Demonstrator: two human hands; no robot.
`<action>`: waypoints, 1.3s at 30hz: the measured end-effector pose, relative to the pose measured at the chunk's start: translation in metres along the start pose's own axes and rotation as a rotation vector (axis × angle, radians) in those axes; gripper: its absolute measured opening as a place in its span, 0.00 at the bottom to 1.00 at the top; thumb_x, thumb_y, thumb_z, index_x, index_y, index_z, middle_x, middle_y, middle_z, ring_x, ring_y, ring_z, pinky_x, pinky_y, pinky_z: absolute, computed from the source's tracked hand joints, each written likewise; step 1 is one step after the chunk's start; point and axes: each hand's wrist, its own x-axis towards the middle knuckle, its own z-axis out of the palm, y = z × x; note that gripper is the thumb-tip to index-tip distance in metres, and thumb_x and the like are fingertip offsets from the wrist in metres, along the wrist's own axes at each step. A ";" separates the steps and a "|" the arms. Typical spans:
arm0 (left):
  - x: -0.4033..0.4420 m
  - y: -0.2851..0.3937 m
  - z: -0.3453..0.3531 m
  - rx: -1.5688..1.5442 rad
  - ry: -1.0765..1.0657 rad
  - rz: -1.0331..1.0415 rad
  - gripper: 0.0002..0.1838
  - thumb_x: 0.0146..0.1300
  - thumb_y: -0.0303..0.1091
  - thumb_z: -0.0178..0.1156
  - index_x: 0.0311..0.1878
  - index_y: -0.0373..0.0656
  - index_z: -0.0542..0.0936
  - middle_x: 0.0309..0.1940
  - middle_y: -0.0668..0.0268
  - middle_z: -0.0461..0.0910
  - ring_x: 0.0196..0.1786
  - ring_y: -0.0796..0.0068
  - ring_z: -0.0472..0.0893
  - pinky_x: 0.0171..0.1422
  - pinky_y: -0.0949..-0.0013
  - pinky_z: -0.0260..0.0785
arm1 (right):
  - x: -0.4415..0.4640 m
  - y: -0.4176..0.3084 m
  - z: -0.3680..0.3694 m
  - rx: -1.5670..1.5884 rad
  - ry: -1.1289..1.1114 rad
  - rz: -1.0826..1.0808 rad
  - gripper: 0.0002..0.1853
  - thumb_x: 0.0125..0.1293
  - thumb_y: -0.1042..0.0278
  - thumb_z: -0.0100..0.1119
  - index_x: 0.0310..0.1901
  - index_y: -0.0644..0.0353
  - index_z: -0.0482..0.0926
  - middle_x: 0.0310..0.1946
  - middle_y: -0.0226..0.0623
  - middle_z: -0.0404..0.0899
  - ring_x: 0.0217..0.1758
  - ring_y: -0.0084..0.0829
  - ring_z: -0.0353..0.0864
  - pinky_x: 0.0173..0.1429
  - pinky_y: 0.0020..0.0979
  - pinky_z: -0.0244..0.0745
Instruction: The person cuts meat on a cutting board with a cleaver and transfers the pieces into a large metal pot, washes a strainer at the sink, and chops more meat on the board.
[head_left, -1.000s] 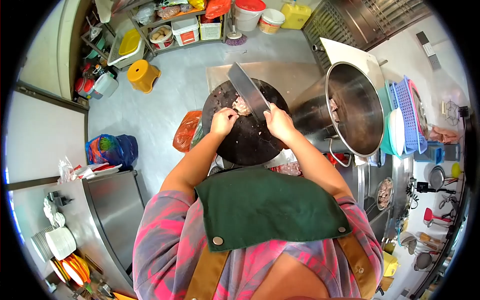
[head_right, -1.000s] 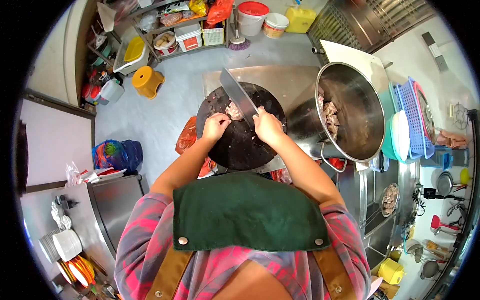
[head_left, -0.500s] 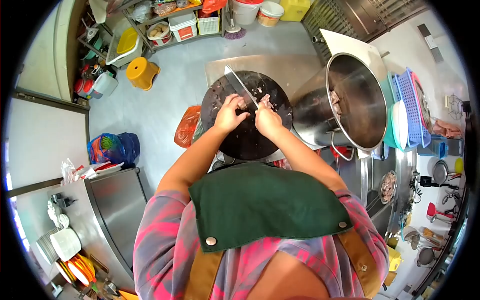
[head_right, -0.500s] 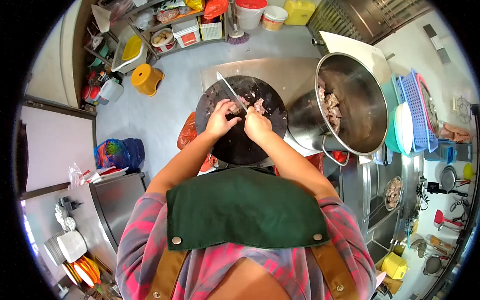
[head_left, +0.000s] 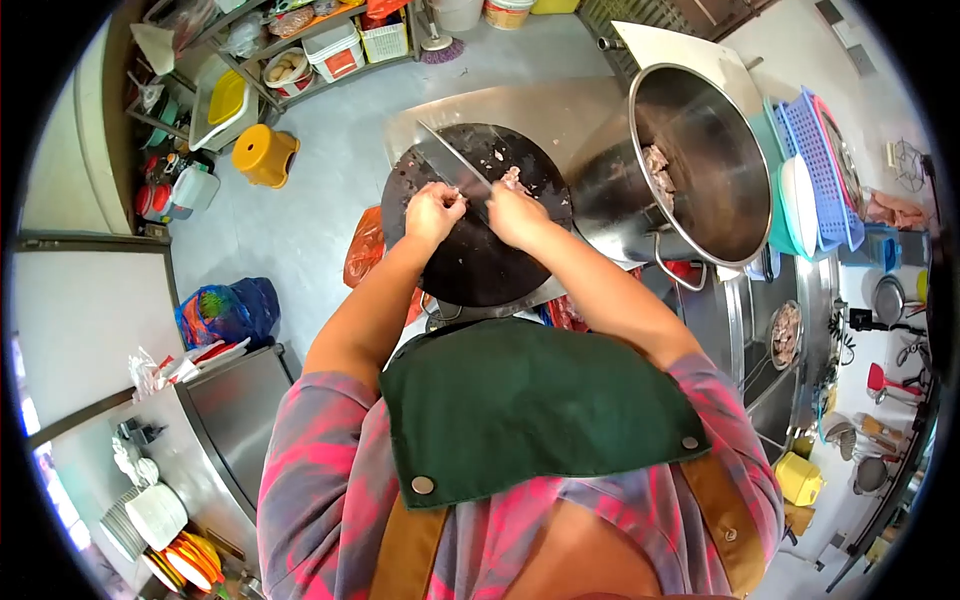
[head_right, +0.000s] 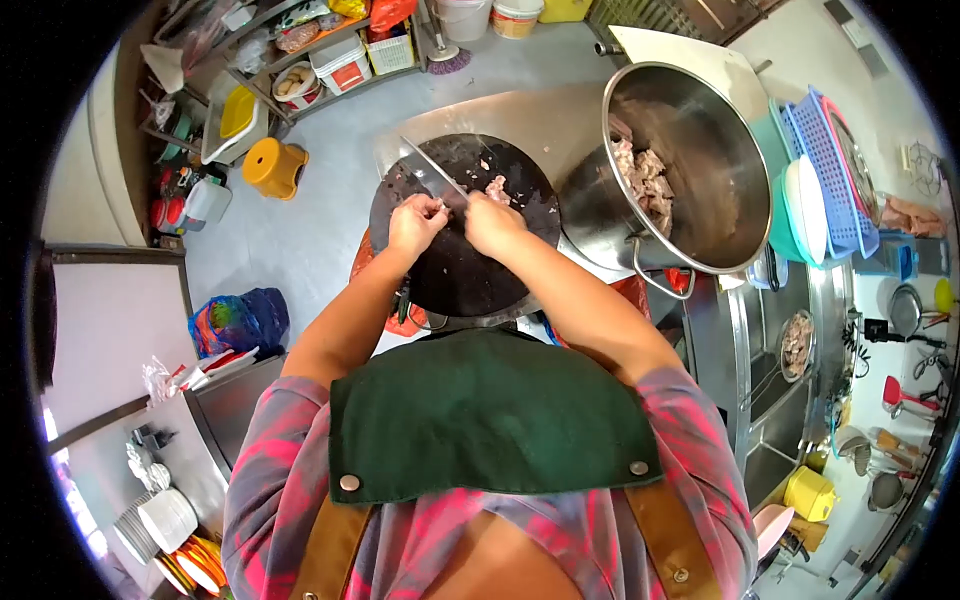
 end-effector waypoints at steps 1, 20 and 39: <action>0.002 -0.003 0.001 0.075 0.006 0.076 0.10 0.46 0.35 0.67 0.29 0.40 0.80 0.23 0.59 0.78 0.26 0.64 0.78 0.33 0.66 0.70 | 0.015 -0.011 0.002 -0.010 -0.006 0.056 0.10 0.60 0.67 0.51 0.40 0.64 0.71 0.38 0.52 0.79 0.46 0.48 0.79 0.47 0.44 0.73; -0.033 0.004 -0.032 0.217 -0.232 0.241 0.08 0.43 0.25 0.61 0.30 0.42 0.76 0.31 0.60 0.76 0.37 0.60 0.77 0.42 0.63 0.70 | -0.028 0.002 0.015 -0.012 -0.027 -0.101 0.08 0.60 0.70 0.47 0.39 0.62 0.70 0.33 0.52 0.80 0.40 0.50 0.81 0.43 0.45 0.75; -0.044 0.008 -0.027 0.156 -0.085 0.209 0.06 0.46 0.27 0.59 0.31 0.42 0.77 0.34 0.60 0.76 0.42 0.54 0.75 0.48 0.60 0.70 | -0.015 -0.014 0.017 -0.077 -0.067 -0.085 0.11 0.65 0.65 0.44 0.43 0.63 0.71 0.36 0.51 0.80 0.42 0.49 0.80 0.46 0.44 0.74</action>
